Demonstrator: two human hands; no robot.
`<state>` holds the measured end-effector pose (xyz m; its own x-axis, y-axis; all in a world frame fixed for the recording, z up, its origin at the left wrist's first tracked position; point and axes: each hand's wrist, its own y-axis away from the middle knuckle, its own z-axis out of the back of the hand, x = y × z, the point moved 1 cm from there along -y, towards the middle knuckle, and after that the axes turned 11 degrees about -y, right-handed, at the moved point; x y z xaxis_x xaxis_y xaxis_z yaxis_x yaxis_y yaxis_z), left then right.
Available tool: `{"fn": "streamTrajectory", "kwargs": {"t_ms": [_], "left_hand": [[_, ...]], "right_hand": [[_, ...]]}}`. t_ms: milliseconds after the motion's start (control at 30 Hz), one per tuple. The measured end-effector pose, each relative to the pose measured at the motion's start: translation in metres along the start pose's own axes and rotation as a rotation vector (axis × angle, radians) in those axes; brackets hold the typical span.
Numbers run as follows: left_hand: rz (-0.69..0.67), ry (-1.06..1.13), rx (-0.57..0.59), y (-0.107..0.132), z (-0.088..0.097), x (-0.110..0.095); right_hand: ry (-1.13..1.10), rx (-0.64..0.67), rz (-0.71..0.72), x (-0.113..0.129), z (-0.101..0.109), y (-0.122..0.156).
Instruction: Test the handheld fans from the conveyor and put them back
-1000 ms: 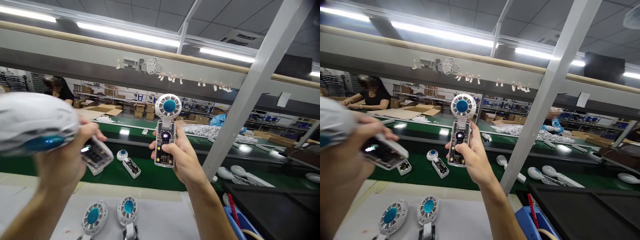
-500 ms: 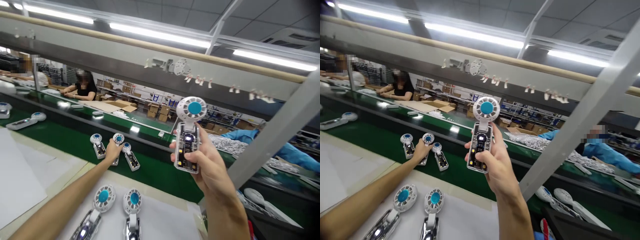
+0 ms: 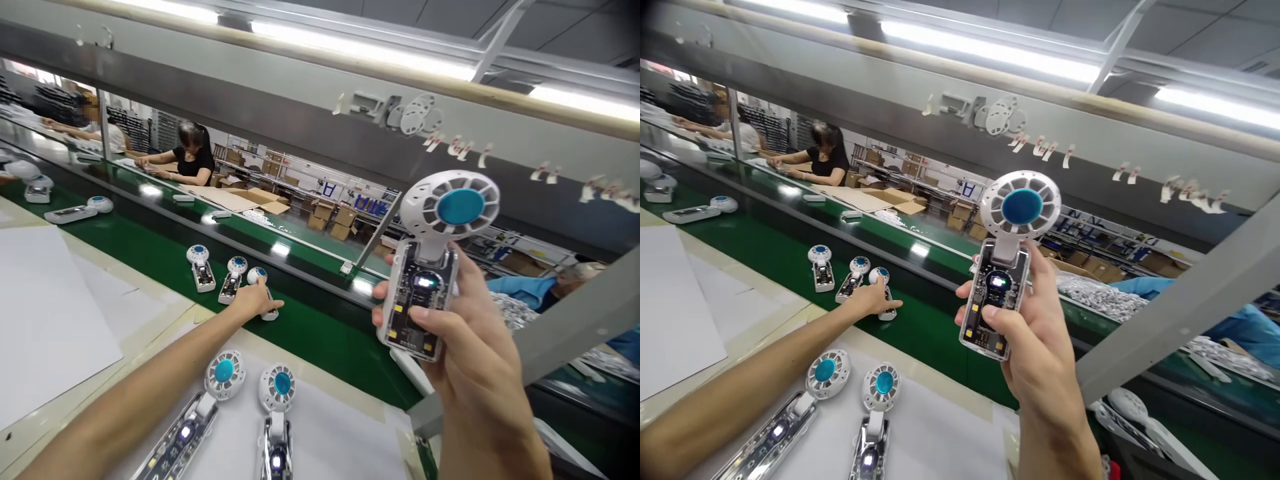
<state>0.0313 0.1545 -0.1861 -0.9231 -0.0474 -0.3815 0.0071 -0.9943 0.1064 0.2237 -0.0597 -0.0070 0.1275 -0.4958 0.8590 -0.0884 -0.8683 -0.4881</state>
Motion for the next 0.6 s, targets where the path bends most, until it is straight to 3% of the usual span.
{"fn": "streamTrajectory", "kwargs": {"t_ms": [200,333,433,600], "left_hand": [[0.040,0.176,0.034,-0.003,0.001,0.014],[0.031,0.430,0.104,-0.001,0.012,0.013],[-0.055,0.712,0.191,0.005,0.030,0.000],[-0.278,1.156,0.245,0.035,0.078,-0.027]], "right_hand": [[-0.031,0.017,-0.026,-0.002,-0.002,-0.001],[-0.043,0.046,-0.030,-0.004,0.002,-0.001],[-0.047,0.054,-0.008,-0.004,0.003,-0.002],[-0.051,0.005,0.069,-0.002,0.001,-0.002]]}}
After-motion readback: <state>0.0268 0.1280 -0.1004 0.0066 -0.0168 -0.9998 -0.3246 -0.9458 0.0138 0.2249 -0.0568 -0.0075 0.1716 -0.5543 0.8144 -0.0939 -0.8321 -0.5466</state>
